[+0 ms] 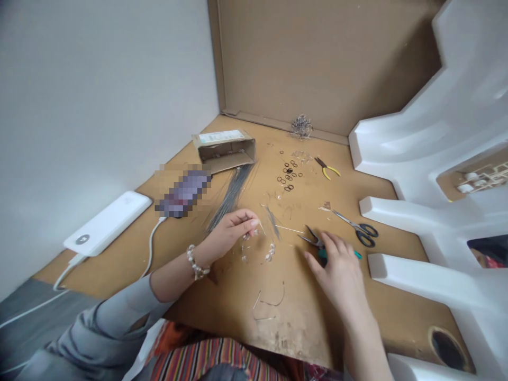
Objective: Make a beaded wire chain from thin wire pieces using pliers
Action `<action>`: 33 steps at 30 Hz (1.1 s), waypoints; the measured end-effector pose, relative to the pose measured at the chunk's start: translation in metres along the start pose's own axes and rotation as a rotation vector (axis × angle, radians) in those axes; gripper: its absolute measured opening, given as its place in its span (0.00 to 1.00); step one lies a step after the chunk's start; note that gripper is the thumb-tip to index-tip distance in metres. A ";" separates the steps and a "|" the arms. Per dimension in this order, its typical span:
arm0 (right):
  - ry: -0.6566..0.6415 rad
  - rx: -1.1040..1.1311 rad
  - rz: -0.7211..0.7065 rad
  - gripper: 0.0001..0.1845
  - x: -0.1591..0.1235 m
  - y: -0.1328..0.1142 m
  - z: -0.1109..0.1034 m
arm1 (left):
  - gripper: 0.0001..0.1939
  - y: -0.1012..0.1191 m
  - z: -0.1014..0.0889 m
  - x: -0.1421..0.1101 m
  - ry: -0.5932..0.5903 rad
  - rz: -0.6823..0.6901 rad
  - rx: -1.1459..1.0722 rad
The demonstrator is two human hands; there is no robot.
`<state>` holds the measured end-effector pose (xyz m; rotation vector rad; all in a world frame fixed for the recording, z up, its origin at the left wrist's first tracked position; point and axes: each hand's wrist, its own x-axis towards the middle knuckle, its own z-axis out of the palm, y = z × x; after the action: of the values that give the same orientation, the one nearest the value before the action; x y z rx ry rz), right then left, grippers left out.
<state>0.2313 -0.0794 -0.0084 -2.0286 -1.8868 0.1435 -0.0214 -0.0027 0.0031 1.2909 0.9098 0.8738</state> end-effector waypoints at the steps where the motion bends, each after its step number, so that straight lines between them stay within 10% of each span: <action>1: 0.015 -0.160 -0.001 0.33 -0.005 0.010 -0.001 | 0.10 0.001 -0.001 0.000 -0.005 -0.016 -0.008; 15: -0.187 -0.638 -0.023 0.28 -0.004 0.014 -0.007 | 0.11 0.001 -0.003 -0.005 -0.122 -0.026 -0.043; 26: -0.447 0.000 -0.079 0.12 -0.008 -0.001 -0.040 | 0.09 -0.001 -0.003 -0.007 -0.102 0.084 0.099; 33: -0.327 -0.157 -0.204 0.18 -0.013 -0.037 -0.053 | 0.09 -0.002 -0.002 -0.009 -0.088 0.195 0.288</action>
<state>0.2125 -0.1013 0.0509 -1.9911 -2.3614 0.2974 -0.0266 -0.0104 0.0017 1.6758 0.8718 0.8496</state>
